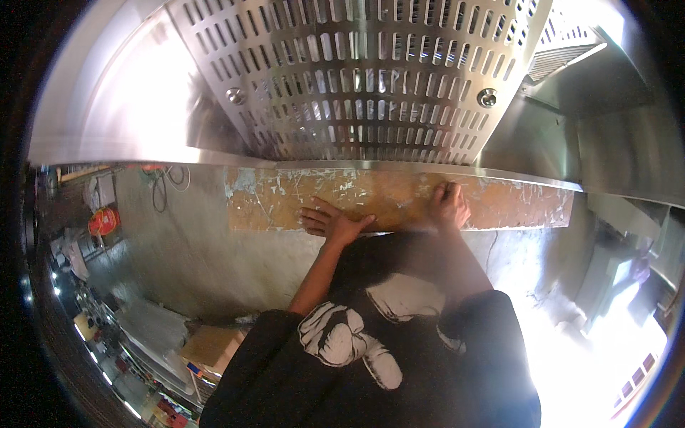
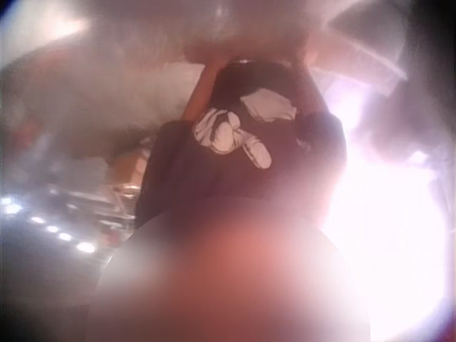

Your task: The person removes a perforated metal panel from a stainless steel unit, walks around the workshop, and returns to wipe the interior surfaces with a cloth. The person then reattaches the panel to the unit.

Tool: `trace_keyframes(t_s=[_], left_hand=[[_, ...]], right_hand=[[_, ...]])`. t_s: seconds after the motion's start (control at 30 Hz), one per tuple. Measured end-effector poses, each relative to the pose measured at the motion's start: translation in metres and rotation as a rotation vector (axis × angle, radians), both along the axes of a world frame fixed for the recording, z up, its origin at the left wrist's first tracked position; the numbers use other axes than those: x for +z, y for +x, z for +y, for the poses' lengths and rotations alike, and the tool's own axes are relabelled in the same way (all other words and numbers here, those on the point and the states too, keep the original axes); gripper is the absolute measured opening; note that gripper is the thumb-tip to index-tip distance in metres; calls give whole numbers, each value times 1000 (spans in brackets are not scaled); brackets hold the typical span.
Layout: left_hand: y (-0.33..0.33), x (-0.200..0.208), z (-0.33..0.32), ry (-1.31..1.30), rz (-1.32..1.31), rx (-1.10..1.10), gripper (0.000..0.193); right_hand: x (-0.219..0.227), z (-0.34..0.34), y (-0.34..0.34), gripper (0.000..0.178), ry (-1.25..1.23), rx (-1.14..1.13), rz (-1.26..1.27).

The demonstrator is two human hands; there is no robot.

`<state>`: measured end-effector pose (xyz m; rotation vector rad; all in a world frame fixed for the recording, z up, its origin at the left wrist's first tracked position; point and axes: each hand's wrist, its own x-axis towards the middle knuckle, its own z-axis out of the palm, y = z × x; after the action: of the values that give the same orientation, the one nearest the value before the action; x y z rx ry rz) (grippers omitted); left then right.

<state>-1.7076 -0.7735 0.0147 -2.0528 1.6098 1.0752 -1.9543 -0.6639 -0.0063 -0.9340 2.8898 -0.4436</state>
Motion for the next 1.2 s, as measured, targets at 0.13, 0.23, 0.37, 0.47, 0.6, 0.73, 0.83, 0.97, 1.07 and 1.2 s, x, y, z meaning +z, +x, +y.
trace_keyframes(t_s=[0.13,0.23,0.37,0.47,0.6,0.73,0.83,0.97,1.07,1.2], left_hand=[[2,3,-1,21,67,24,164],[7,7,0,1,151,38,161],[34,22,17,-164,265,14,133],[78,45,48,-445,694,347,96],[115,85,125,-632,656,510,71],[110,115,191,-821,698,533,70],[138,121,217,-958,267,78,81],[195,102,246,-1120,385,165,78],[271,68,276,-1055,47,236,76],[387,40,326,-787,174,933,55]], right_hand=[[-2,3,1,25,4,26,30],[-4,5,-1,27,-8,17,-23],[3,5,0,24,-41,11,-22],[15,5,23,18,-249,130,-45],[33,14,114,20,-32,529,-932],[45,23,233,51,102,438,-1831],[59,36,301,69,305,367,-2331],[85,47,351,71,567,80,-2766],[100,54,405,72,590,307,-2668],[110,68,506,72,549,643,-2419]])
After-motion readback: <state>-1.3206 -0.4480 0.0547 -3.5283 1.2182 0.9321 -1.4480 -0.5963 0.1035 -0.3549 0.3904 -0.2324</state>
